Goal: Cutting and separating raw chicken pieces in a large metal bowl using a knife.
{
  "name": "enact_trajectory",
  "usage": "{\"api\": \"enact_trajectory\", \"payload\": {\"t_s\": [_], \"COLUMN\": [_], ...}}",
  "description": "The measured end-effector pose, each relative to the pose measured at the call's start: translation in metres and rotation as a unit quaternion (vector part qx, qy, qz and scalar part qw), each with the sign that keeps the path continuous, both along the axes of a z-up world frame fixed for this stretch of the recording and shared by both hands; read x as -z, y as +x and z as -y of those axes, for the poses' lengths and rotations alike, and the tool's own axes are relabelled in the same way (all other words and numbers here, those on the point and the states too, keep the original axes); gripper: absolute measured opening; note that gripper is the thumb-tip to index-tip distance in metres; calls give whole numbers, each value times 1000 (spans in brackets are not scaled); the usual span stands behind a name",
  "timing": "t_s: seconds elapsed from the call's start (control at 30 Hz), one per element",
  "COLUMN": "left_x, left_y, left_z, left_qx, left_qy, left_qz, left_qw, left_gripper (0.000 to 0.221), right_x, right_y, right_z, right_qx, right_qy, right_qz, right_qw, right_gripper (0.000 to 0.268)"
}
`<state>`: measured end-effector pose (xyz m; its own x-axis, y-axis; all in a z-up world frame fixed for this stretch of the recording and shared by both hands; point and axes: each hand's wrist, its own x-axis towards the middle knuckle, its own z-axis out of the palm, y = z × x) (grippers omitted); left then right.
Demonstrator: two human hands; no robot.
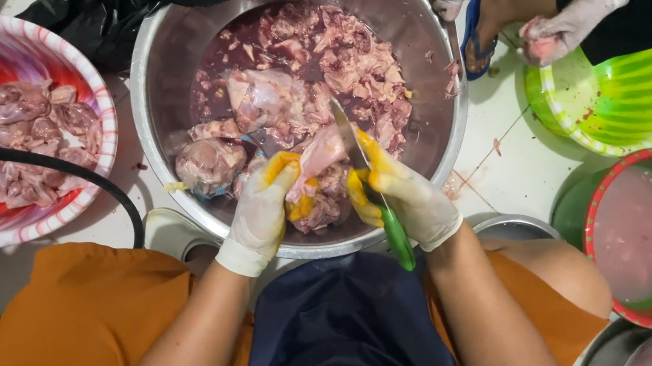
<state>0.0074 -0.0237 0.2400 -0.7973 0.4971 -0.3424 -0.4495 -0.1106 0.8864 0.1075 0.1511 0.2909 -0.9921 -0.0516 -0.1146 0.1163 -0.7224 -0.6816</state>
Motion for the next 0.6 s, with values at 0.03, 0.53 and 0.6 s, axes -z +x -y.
{"api": "enact_trajectory", "payload": {"t_s": [0.03, 0.53, 0.6], "left_x": [0, -18, -23], "left_y": [3, 1, 3], "left_z": [-1, 1, -1], "left_qx": [-13, 208, 217], "left_qy": [56, -122, -136], "left_qz": [57, -149, -185], "left_qw": [997, 959, 949], "left_gripper": [9, 42, 49], "right_x": [-5, -1, -1], "right_y": [-2, -4, -2], "right_z": [1, 9, 9], "right_qx": [-5, 34, 30], "right_qy": [16, 79, 74], "right_qz": [-10, 83, 92], "right_qw": [1000, 993, 993], "right_gripper": [57, 32, 29]}}
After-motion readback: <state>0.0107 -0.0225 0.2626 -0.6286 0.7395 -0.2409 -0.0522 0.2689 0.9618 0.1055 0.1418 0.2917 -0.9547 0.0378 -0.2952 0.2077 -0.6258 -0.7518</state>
